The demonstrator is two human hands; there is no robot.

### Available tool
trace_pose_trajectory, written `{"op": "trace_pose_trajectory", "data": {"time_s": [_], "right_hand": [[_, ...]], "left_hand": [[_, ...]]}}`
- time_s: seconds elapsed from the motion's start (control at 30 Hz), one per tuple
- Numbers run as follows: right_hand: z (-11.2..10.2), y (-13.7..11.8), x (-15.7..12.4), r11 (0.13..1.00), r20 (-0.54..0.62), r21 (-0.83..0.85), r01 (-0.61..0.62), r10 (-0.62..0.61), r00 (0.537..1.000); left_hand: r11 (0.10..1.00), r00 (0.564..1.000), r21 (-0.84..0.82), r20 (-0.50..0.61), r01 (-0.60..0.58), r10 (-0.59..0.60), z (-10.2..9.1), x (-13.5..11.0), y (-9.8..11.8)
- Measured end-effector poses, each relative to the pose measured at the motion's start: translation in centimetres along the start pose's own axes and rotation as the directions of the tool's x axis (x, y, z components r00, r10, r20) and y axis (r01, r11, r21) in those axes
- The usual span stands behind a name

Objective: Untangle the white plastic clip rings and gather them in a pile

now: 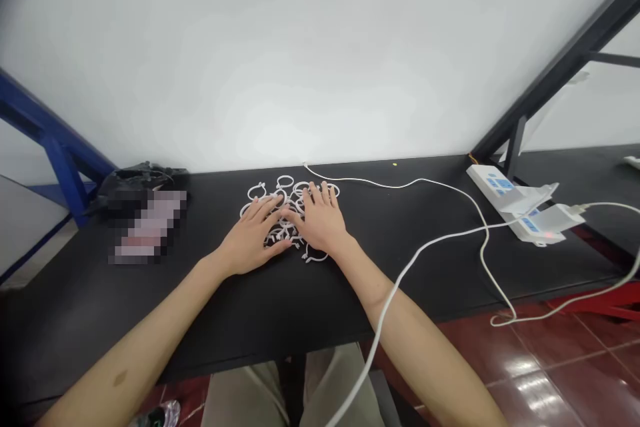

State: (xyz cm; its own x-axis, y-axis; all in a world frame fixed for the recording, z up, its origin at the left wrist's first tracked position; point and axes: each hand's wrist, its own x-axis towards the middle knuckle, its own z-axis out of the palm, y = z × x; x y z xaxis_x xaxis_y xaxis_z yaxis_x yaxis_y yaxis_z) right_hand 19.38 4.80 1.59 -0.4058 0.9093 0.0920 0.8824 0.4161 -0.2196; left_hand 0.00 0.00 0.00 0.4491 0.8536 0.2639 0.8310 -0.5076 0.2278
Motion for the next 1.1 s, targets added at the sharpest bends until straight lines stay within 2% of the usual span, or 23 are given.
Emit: {"op": "trace_pose_trajectory", "data": {"time_s": [0.27,0.53,0.73,0.83,0.93,1.0,1.1], "right_hand": [[-0.4,-0.3,-0.4,0.99,0.04,0.07,0.12,-0.123,0.992],[-0.1,-0.1,-0.2,0.998,0.025,0.053,0.024,-0.026,0.999],[0.1,-0.1,-0.2,0.994,-0.02,0.092,0.062,-0.061,0.998],[0.0,0.1,0.0,0.991,-0.131,0.115,0.067,-0.052,0.99],[-0.3,0.6,0.2,0.984,-0.249,0.178,0.025,0.021,0.968],[-0.4,0.9,0.3,0.964,-0.3,0.265,-0.009,0.092,0.95],[-0.6,1.4,0.4,0.921,-0.344,0.389,-0.031,0.177,0.922]], "left_hand": [[1.0,1.0,0.004,0.01,0.02,-0.02,0.0,0.0,0.0],[0.999,0.999,-0.039,-0.017,0.026,-0.027,-0.2,0.0,-0.1],[0.993,0.994,-0.1,-0.087,0.058,-0.067,-0.6,0.0,-0.4],[0.977,0.97,-0.182,-0.194,0.113,-0.148,-1.1,-0.1,-1.4],[0.945,0.911,-0.247,-0.299,0.215,-0.285,-1.6,-0.3,-2.8],[0.925,0.877,-0.243,-0.317,0.293,-0.361,-1.9,-0.5,-3.8],[0.912,0.856,-0.202,-0.318,0.357,-0.406,-2.1,-0.8,-4.6]]}}
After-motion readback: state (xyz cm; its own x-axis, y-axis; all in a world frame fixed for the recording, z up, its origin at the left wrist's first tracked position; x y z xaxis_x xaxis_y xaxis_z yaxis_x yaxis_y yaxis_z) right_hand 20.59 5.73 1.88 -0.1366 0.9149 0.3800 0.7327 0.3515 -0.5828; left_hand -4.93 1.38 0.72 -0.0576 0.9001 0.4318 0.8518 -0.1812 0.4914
